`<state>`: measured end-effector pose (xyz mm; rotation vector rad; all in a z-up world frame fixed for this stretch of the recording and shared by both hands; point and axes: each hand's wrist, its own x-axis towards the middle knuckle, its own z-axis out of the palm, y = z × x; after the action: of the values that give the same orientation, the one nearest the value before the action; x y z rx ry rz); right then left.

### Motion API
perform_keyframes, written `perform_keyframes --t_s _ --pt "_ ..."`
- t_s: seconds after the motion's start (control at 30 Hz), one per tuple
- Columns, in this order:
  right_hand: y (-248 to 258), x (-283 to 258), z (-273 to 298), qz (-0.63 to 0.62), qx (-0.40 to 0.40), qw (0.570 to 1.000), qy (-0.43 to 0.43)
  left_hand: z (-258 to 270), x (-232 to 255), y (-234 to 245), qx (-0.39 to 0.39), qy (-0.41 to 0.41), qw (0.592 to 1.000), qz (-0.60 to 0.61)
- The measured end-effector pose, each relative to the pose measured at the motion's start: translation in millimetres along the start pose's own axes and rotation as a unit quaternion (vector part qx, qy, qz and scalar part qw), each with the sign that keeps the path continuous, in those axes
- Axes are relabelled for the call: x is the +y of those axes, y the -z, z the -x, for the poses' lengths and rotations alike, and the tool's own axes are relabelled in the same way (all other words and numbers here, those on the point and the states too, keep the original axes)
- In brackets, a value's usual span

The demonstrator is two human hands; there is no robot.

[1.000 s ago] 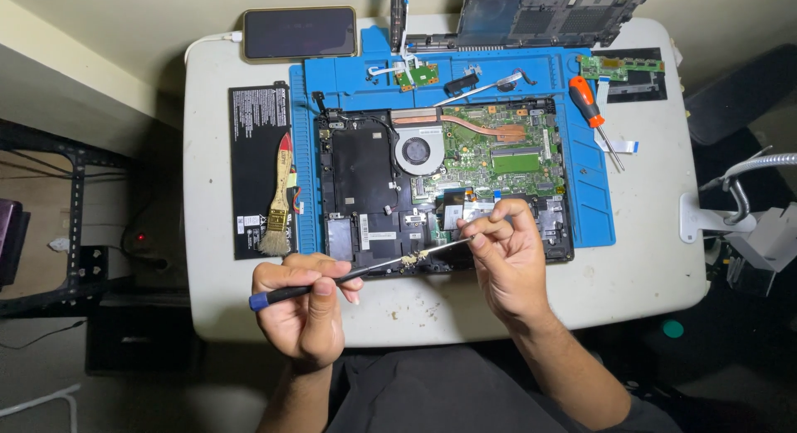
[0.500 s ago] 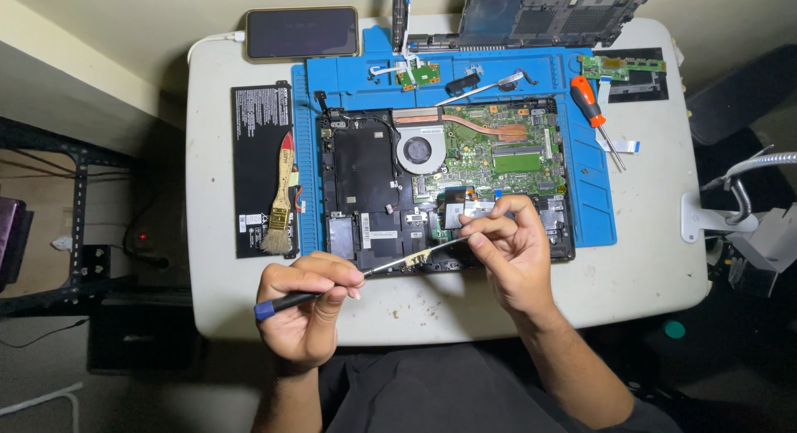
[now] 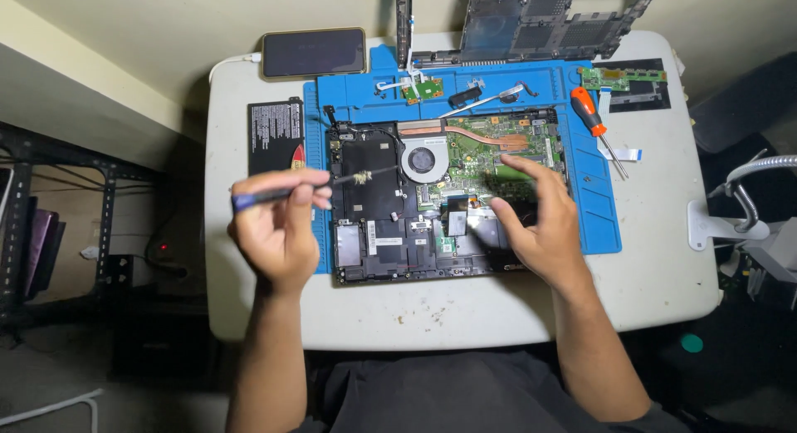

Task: The person uses a screwdriver to remove screws from a laptop motherboard and then detaches a ribbon cable connector. They continue to unscrew components and disconnect cables within the laptop chassis.

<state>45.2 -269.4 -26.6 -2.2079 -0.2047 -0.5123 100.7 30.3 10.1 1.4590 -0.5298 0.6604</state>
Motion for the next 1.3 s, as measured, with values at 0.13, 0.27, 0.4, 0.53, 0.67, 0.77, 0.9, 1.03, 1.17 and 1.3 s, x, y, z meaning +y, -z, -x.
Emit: perform_keyframes --t_s 0.13,0.27,0.4,0.53,0.67,0.77,0.9,1.03,1.17,1.3 --pt "-13.3 28.7 9.0 0.191 -0.021 0.981 0.039 -31.8 -28.9 -17.5 -0.060 -0.054 0.995 -0.055" --pt "-15.2 28.9 17.0 0.228 -0.093 0.969 -0.012 -48.8 -47.2 -31.2 -0.153 -0.078 0.978 -0.118" --pt "-14.3 26.5 16.8 0.227 -0.106 0.968 -0.020 -57.1 -63.3 -41.5 -0.190 -0.057 0.971 -0.136" --pt "-14.2 27.0 18.6 0.229 -0.102 0.968 -0.018 -60.7 -69.3 -45.2 -0.202 -0.043 0.968 -0.144" --pt "-14.2 24.6 20.0 0.225 -0.093 0.970 -0.018 -61.1 -70.2 -44.6 -0.222 -0.041 0.962 -0.155" --pt "-11.6 30.5 20.1 0.170 -0.039 0.985 -0.019 -62.2 -66.9 -43.4 -0.225 -0.036 0.960 -0.163" --pt "5.9 29.3 11.4 -0.027 0.105 0.993 -0.055 -62.6 -67.3 -43.8 -0.232 -0.020 0.958 -0.165" --pt "1.9 43.8 12.9 -0.113 0.164 0.978 -0.066 -63.3 -70.6 -44.0 -0.240 -0.019 0.957 -0.162" --pt "-0.8 48.7 15.1 -0.112 0.176 0.975 -0.072 -62.2 -72.0 -46.1 -0.240 -0.023 0.957 -0.162" --pt "0.8 46.7 15.9 -0.097 0.172 0.977 -0.082 -62.5 -71.3 -48.6 -0.242 -0.023 0.956 -0.162"
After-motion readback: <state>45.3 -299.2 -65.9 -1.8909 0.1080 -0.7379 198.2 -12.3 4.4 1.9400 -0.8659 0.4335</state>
